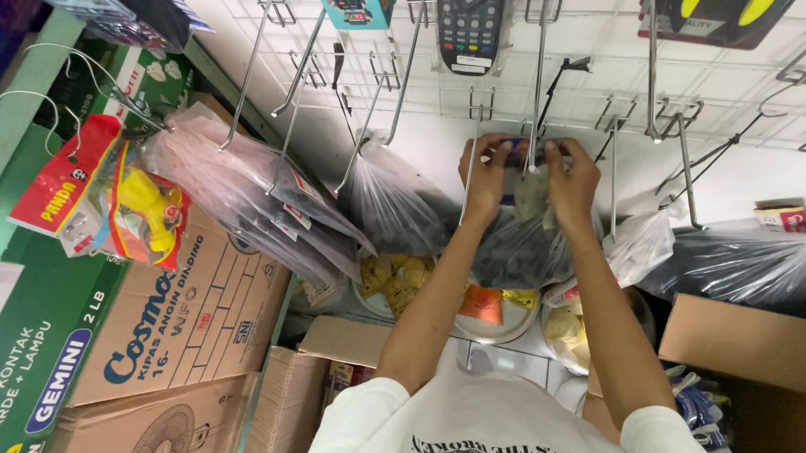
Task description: The person repeatedly picks up packaged tools from a cardboard box, wipes the packaging with a cloth, and hangs them on a wall display rack. The person handles items one at a time, including pliers and screwdrivers, wiping them before placing them on hooks.
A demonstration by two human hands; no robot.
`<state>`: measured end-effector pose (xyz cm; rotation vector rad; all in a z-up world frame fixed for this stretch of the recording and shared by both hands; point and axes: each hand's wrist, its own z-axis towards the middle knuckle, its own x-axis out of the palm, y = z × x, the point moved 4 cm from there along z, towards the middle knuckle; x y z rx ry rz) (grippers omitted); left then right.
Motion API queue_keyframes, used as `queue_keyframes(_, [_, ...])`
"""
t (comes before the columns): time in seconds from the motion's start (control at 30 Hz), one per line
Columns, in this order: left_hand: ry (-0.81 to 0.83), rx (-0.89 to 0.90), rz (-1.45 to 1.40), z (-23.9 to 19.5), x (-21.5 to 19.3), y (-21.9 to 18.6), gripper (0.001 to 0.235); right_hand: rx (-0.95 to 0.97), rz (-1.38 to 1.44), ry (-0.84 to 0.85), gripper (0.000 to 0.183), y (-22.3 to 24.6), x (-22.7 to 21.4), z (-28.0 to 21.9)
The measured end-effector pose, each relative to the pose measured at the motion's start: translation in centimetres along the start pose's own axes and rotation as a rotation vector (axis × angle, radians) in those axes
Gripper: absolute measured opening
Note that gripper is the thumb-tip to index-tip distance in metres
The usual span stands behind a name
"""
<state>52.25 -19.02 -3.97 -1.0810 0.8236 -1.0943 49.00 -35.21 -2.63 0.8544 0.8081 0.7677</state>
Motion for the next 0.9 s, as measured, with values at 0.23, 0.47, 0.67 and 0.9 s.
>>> queue_keyframes(0.23, [-0.001, 0.002, -0.067, -0.6, -0.1, 0.8, 0.017, 0.003, 0.084, -0.043, 0.026, -1.3, -0.1, -1.3])
queue_keyframes(0.47, [0.027, -0.075, -0.085, -2.9, -1.1, 0.0, 0.027, 0.055, -0.008, -0.059, 0.031, 0.2, -1.0, -3.7])
queue_keyframes(0.67, [0.021, -0.032, -0.069, -7.0, -3.2, 0.3, 0.019, -0.069, -0.035, -0.129, 0.028, 1.1, -2.1, -6.9])
queue_keyframes(0.9, [0.091, -0.051, 0.104, -15.1, -8.2, 0.0, 0.018, 0.112, 0.157, -0.033, 0.018, 1.7, -3.1, -13.2])
